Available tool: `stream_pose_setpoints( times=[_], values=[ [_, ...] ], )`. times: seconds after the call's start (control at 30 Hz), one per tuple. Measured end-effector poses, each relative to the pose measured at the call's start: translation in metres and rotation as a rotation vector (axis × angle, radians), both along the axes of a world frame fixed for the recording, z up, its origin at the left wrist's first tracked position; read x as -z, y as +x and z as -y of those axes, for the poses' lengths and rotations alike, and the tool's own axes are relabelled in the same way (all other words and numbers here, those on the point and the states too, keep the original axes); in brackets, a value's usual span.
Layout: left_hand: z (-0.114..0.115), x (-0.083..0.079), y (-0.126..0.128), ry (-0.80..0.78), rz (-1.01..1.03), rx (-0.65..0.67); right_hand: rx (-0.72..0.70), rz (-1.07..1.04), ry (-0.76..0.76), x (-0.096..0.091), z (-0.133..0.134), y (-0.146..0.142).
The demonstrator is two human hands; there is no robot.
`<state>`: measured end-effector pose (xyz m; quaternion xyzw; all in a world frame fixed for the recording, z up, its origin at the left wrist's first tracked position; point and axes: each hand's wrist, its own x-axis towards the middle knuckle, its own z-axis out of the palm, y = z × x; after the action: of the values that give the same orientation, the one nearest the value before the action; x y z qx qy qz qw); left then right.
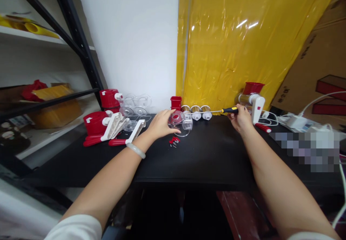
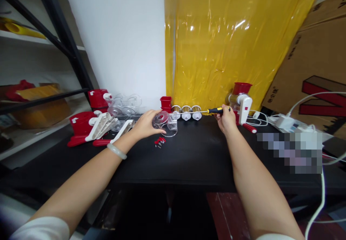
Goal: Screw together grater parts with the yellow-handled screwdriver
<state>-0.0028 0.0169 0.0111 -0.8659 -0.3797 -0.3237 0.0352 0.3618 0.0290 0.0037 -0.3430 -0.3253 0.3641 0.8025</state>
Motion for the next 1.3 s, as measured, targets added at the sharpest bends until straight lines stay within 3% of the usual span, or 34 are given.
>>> stream_pose_setpoints(
  times=[0.1, 0.33, 0.6, 0.83, 1.0, 1.1, 1.3],
  values=[
    [0.000, 0.000, 0.000, -0.002, 0.004, -0.001, -0.028, -0.026, -0.009, -0.002, 0.000, 0.001],
    [-0.003, 0.001, -0.003, -0.019, 0.025, -0.008, -0.238, -0.094, -0.017, -0.004, 0.008, 0.007],
    [-0.004, 0.002, -0.004, -0.013, 0.033, -0.004, 0.028, 0.092, -0.095, 0.002, 0.000, 0.005],
    [-0.005, 0.002, -0.004, -0.008, 0.029, -0.012, -0.188, -0.128, -0.051, 0.000, 0.003, 0.011],
    [-0.005, 0.002, -0.005, 0.009, 0.025, -0.017, -0.014, 0.064, -0.176, 0.006, -0.003, 0.011],
    [-0.005, 0.002, -0.005, 0.016, 0.021, -0.013, 0.025, 0.122, -0.158, 0.008, -0.006, 0.007],
    [-0.004, 0.002, -0.003, 0.017, 0.016, -0.010, -0.218, -0.215, -0.086, -0.003, 0.008, 0.004]
  ],
)
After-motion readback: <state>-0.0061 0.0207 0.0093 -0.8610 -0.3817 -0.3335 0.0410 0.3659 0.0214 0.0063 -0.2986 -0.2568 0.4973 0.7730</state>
